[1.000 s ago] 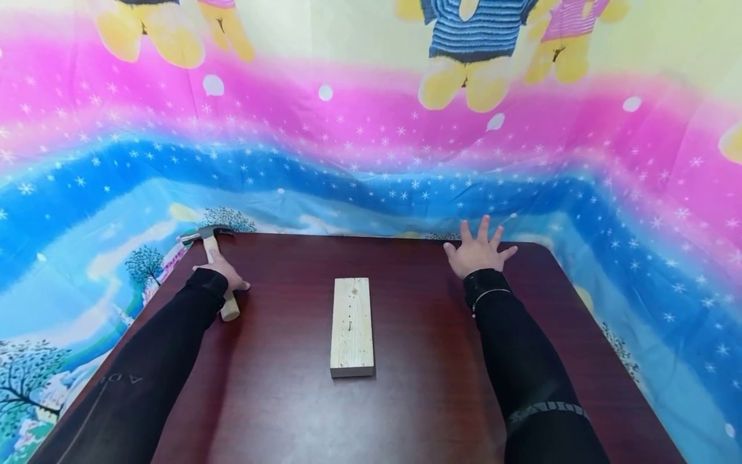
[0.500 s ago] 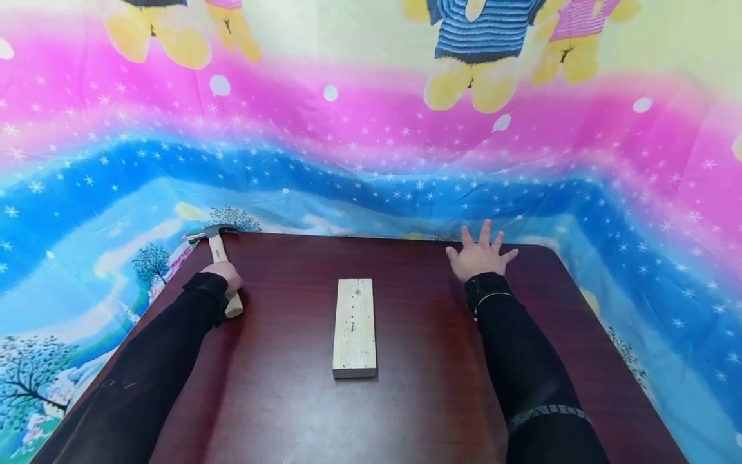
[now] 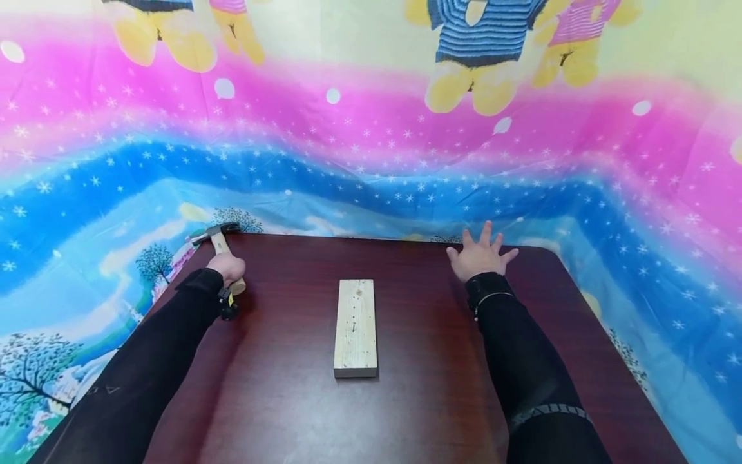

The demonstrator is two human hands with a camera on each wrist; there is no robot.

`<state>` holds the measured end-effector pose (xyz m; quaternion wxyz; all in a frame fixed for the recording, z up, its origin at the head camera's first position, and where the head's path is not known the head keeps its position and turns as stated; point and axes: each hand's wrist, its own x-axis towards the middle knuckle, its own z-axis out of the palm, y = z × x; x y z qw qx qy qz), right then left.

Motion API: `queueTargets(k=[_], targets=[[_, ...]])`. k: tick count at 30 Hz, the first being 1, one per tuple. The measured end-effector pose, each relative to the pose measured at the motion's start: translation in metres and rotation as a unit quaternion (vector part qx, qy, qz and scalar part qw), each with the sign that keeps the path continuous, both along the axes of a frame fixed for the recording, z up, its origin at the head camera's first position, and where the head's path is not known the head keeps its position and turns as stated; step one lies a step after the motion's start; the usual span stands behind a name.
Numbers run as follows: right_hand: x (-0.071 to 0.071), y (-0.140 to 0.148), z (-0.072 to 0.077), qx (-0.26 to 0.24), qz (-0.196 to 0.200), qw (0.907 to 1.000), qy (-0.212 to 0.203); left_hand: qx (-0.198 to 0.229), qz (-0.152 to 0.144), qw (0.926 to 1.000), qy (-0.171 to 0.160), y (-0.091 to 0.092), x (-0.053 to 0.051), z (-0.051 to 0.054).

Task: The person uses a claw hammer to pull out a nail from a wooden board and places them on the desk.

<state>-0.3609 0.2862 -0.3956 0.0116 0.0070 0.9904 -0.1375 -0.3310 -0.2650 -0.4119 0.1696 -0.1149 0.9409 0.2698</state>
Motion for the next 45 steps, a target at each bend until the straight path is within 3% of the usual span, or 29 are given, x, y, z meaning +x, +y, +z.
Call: queueTargets(k=[5,9,13,18,23,31,36,40,45], targets=[[0.005,0.000,0.000,0.003,-0.002,1.0000,-0.002,0.072,0.078,0.9932,0.047,0.005,0.004,-0.009],[0.007,0.004,0.000,0.005,-0.005,1.0000,0.003,0.125,0.144,0.9794,0.067,0.010,0.007,-0.018],[0.009,0.010,0.001,0.011,-0.006,0.9999,0.002,0.174,0.176,0.9659,0.074,0.010,0.006,-0.024],[0.013,0.009,0.002,0.015,-0.007,0.9999,-0.002,0.213,0.208,0.9483,0.111,0.019,0.005,-0.016],[0.018,0.004,0.001,0.016,-0.011,0.9998,0.002,0.216,0.236,0.9333,0.164,0.035,0.008,-0.006],[0.015,0.006,-0.009,0.022,-0.009,0.9997,-0.004,0.209,0.233,0.9105,0.270,0.061,0.010,0.000],[0.012,0.004,-0.009,0.022,-0.006,0.9997,0.000,0.201,0.225,0.8883,0.347,0.074,0.009,0.002],[0.011,0.000,-0.010,0.033,-0.003,0.9995,-0.003,0.195,0.184,0.8783,0.396,0.086,0.011,0.009],[0.011,-0.015,-0.006,0.029,0.015,0.9994,0.011,0.162,0.106,0.8700,0.454,0.094,0.009,0.031]])
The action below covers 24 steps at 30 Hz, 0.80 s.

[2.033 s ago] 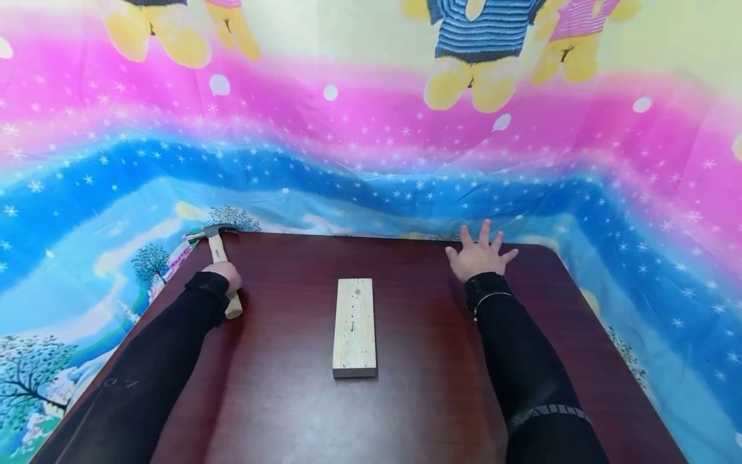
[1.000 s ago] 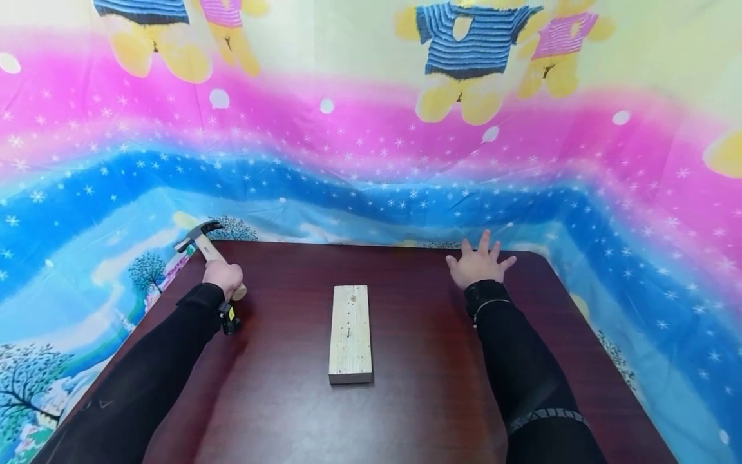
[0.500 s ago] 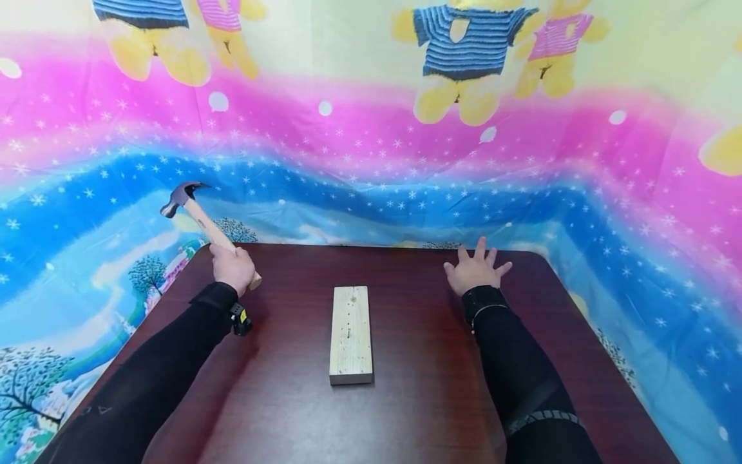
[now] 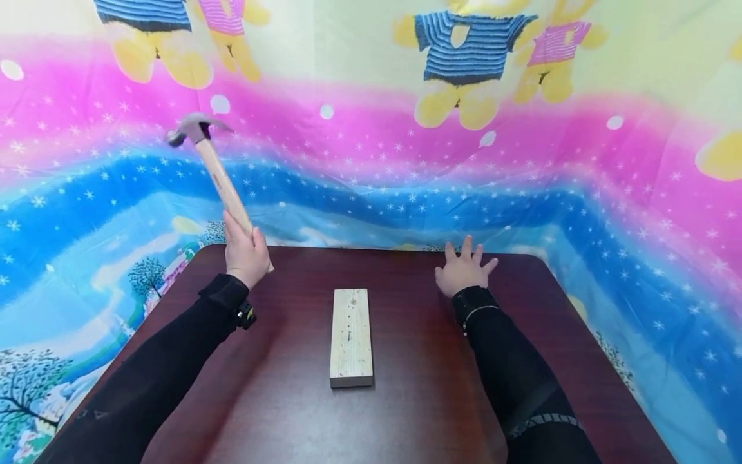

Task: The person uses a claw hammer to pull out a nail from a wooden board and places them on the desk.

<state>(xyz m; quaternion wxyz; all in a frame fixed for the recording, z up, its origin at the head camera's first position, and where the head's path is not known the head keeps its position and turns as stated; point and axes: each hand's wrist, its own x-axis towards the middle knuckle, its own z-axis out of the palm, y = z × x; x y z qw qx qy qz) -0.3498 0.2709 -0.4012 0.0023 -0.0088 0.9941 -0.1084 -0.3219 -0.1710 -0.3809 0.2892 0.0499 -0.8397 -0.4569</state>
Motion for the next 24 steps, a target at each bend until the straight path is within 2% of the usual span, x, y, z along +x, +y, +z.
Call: queueTargets(k=[4,8,12,15,17,19,20,22,24], targets=[[0.000,-0.020,0.009,-0.006,0.026,0.9989,0.038,-0.064,-0.018,0.9965,0.052,0.003,0.000,0.017],[0.003,-0.044,0.023,-0.009,0.052,0.9949,0.085,-0.134,-0.026,0.9858,0.098,0.006,0.004,0.025],[0.011,-0.070,0.041,-0.008,0.088,0.9859,0.142,-0.215,-0.029,0.9648,0.149,0.008,0.007,0.029],[0.021,-0.092,0.057,-0.003,0.130,0.9713,0.199,-0.273,-0.026,0.9444,0.181,0.009,0.009,0.031],[0.030,-0.107,0.068,0.004,0.174,0.9527,0.249,-0.309,-0.024,0.9298,0.199,0.009,0.010,0.032],[0.038,-0.121,0.076,0.013,0.228,0.9222,0.312,-0.342,-0.027,0.9141,0.217,0.010,0.012,0.032],[0.042,-0.127,0.079,0.017,0.256,0.9027,0.346,-0.358,-0.030,0.9060,0.225,0.011,0.012,0.032],[0.048,-0.137,0.084,0.035,0.301,0.8572,0.416,-0.386,-0.038,0.8902,0.238,0.012,0.013,0.032],[0.052,-0.143,0.090,0.053,0.325,0.8155,0.476,-0.414,-0.051,0.8741,0.250,0.015,0.015,0.031]])
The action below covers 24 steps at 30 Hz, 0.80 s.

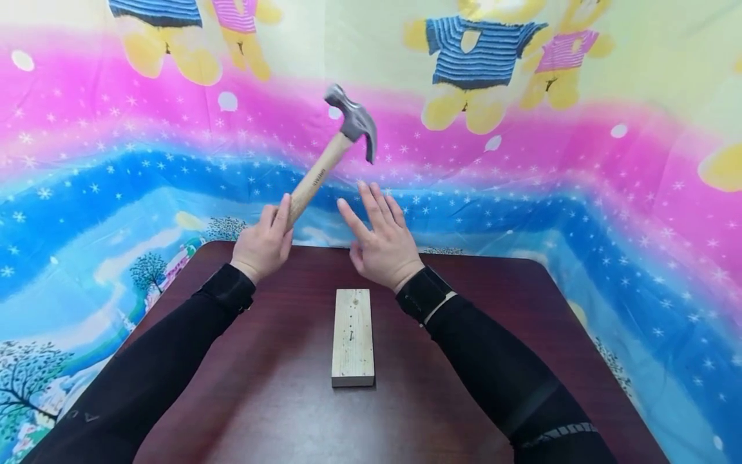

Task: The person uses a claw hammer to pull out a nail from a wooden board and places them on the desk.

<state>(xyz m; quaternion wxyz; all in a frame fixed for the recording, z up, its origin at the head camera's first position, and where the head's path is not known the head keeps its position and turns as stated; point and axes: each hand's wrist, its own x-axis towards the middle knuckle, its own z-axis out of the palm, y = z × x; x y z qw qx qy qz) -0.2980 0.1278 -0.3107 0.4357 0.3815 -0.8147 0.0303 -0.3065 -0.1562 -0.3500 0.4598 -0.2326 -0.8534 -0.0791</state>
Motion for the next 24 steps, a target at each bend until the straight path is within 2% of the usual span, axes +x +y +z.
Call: queueTargets(k=[3,6,10,13,17,20,24], targets=[[0.002,-0.004,0.013,0.006,0.006,0.9978,0.066,-0.043,-0.011,0.9989,0.014,0.003,0.004,-0.002],[0.003,-0.002,0.029,0.009,-0.004,0.9969,0.078,-0.076,-0.025,0.9965,0.027,0.007,0.008,-0.004],[0.005,-0.001,0.050,0.021,-0.008,0.9983,0.054,-0.099,-0.042,0.9932,0.042,0.009,0.012,-0.002],[0.004,-0.002,0.058,0.036,-0.006,0.9987,0.035,-0.117,-0.053,0.9903,0.053,0.011,0.014,-0.001],[0.003,-0.006,0.058,0.060,-0.026,0.9978,0.010,-0.140,-0.065,0.9858,0.065,0.015,0.017,-0.001],[0.004,-0.007,0.055,0.082,-0.067,0.9942,-0.016,-0.152,-0.073,0.9836,0.064,0.019,0.020,0.000],[0.006,-0.010,0.052,0.110,-0.118,0.9854,-0.055,-0.166,-0.068,0.9825,0.051,0.023,0.023,0.001]])
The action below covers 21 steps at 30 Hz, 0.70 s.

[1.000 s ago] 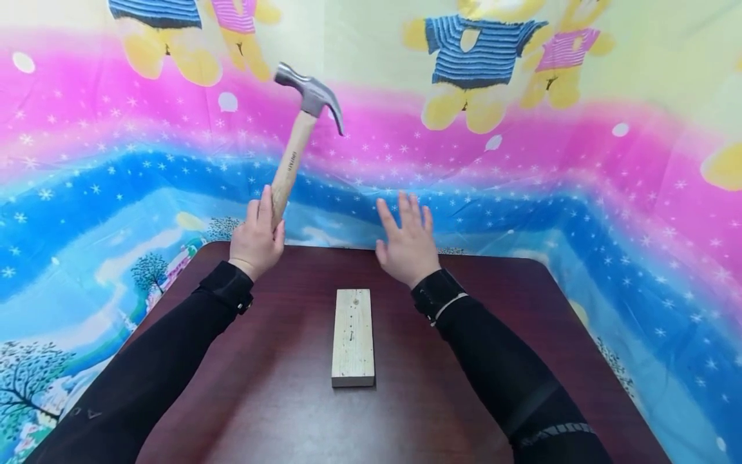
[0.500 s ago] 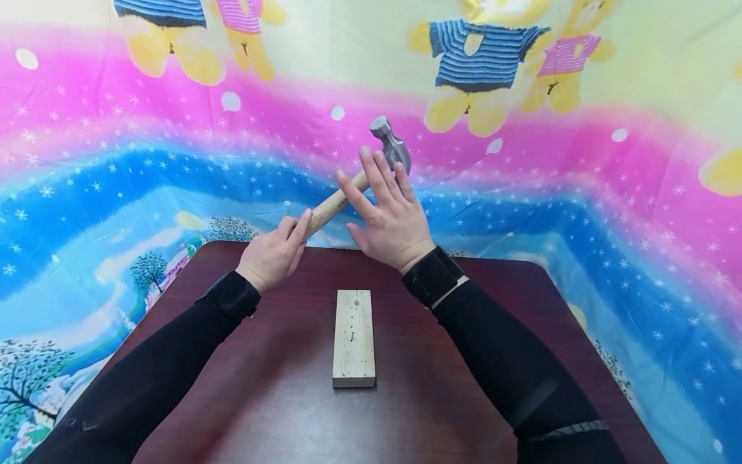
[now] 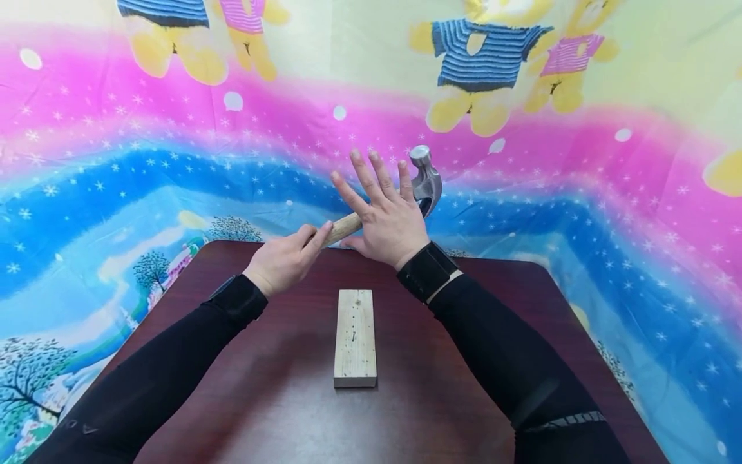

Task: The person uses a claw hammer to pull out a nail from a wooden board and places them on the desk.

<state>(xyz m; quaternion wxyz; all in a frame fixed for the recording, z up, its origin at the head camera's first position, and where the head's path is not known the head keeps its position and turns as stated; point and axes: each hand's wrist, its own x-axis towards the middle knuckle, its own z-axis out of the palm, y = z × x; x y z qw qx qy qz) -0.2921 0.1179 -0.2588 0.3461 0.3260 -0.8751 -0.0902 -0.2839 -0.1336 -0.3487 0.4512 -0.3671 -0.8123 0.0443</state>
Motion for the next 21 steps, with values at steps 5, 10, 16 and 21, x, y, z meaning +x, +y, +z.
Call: queueTargets(k=[5,10,16,21], targets=[[0.000,-0.003,-0.004,0.020,-0.034,0.9980,-0.049,-0.023,0.004,0.9997,-0.002,0.005,0.004,0.001],[-0.001,-0.003,-0.003,0.038,-0.054,0.9932,-0.096,-0.035,-0.007,0.9992,-0.016,0.006,0.006,0.001],[-0.001,-0.004,0.004,0.113,-0.064,0.9770,-0.169,-0.060,-0.029,0.9977,-0.010,0.008,0.010,0.003],[-0.002,-0.007,0.003,0.121,-0.051,0.9486,-0.288,-0.114,-0.018,0.9933,0.007,0.010,0.012,0.003]])
